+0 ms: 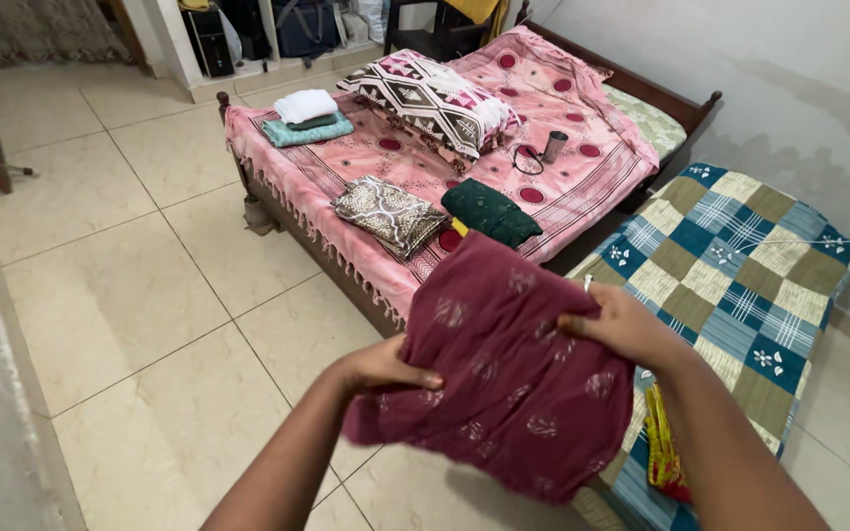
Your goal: The person folds several clothes including a white towel, a patterned cloth, a yellow shirt, and a green garment on a bed, and then places a black backpack, books, and a blue folder onto shelves in a closet.
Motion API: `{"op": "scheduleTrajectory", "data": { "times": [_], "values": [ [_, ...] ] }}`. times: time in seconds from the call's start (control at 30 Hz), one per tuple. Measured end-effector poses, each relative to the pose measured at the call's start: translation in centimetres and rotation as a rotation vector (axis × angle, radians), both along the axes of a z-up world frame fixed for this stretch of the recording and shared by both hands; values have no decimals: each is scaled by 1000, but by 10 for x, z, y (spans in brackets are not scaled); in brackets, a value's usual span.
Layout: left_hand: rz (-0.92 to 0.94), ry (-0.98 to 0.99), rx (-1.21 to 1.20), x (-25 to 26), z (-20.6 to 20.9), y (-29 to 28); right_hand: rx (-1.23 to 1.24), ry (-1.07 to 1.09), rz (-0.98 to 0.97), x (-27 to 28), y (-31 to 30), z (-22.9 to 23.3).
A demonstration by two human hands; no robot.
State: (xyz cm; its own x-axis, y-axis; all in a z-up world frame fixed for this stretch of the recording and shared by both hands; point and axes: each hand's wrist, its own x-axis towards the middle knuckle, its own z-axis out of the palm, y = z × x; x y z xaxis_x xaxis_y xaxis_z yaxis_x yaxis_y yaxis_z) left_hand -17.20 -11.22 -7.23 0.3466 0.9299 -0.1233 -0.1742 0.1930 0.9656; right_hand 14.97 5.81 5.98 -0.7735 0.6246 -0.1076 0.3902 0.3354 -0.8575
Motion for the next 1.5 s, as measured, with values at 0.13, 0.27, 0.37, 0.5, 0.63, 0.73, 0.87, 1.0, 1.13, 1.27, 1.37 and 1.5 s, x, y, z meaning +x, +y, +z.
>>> {"op": "scheduleTrajectory", "data": {
  "times": [0.13, 0.27, 0.37, 0.5, 0.63, 0.73, 0.87, 1.0, 1.13, 1.27, 1.37, 1.5],
  "values": [
    [35, -92, -175, 19, 2, -11, -340, -23, -124, -7, 19, -55],
    [-177, -154, -4, 25, 0, -34, -573, 102, 13, 8, 18, -117],
    [-124, -177, -32, 37, -1, -42, -438, -249, 13, 0, 5, -135],
    [-133, -196, -13, 37, 1, -37, -438, -316, 280, -5, -54, -97],
    [-49, -292, -104, 37, 1, -37, 278, -125, 289, 0, -90, -50],
    [-19, -154, -158, 43, 1, -30, 104, -124, 353, -4, -119, -47],
    [-111, -128, -98, 49, -2, -32, -483, -85, 100, -8, -159, -76],
    [-52, 177, -54, 40, 9, -26, -642, -115, -98, -4, -155, -104],
    [279, 595, 175, 23, 17, 0, -169, -212, -249, 5, -112, -92],
    [929, 612, 309, 18, 6, 5, 240, -365, -616, 9, -73, -50],
    [1033, 389, 293, 53, -24, 1, 319, -342, -778, 5, -64, -37],
    [764, -104, -167, 90, -55, 0, 89, -59, -737, -17, -69, -56]
  ]
}}
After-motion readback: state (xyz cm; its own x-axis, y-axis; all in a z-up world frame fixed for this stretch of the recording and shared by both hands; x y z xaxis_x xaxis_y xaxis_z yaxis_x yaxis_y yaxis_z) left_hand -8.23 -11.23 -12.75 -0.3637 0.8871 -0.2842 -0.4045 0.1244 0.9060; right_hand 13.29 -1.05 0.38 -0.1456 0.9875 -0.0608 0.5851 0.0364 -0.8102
